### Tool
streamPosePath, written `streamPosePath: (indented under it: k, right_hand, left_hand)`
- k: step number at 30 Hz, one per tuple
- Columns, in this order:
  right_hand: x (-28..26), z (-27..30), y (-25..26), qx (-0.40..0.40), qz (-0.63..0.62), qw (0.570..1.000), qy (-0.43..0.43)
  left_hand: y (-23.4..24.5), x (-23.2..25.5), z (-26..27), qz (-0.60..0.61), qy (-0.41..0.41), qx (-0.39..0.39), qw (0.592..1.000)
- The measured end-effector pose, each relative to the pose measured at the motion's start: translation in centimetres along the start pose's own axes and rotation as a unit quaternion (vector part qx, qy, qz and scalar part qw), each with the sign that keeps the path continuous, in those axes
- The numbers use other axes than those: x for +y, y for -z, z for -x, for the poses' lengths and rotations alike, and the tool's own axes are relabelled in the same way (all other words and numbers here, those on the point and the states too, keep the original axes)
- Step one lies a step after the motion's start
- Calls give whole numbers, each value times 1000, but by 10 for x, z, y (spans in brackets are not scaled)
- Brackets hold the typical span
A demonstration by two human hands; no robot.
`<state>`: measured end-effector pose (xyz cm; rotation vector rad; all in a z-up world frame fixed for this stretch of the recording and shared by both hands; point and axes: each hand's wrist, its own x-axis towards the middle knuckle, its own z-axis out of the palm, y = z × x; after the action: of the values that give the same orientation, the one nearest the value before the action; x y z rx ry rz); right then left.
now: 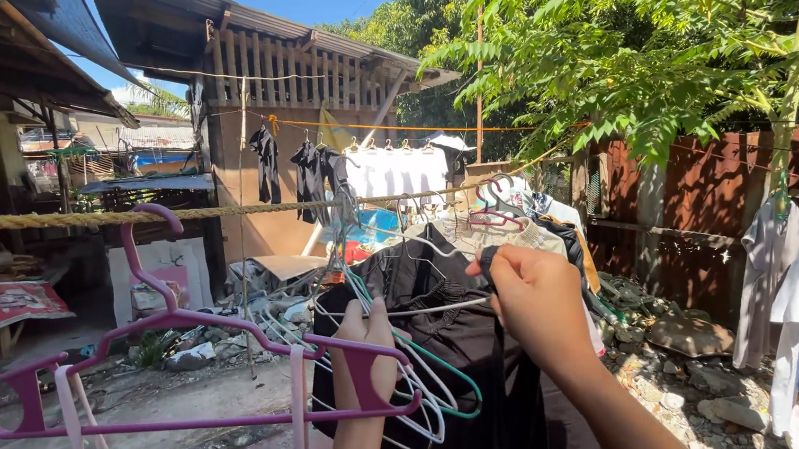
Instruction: The recorder is hanging washed clothes on a clothesline using hangers in an outdoor area.
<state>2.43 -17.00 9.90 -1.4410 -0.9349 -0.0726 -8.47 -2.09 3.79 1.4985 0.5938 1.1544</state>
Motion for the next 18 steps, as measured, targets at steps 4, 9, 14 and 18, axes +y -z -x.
streamPosePath:
  k: [4, 9, 14, 18]
  right_hand:
    - [47, 9, 24, 24, 19, 999, -44]
    - [89, 18, 33, -15, -71, 991, -116]
    - [108, 19, 23, -27, -122, 987, -104]
    - [108, 18, 23, -45, -165, 981, -88]
  left_hand:
    - [-2, -12, 5, -124, -39, 5, 992]
    - [-26, -54, -20, -179, -155, 109, 965]
    - [-24, -19, -11, -193, -82, 102, 972]
    - [-35, -70, -45, -253, -245, 193, 916]
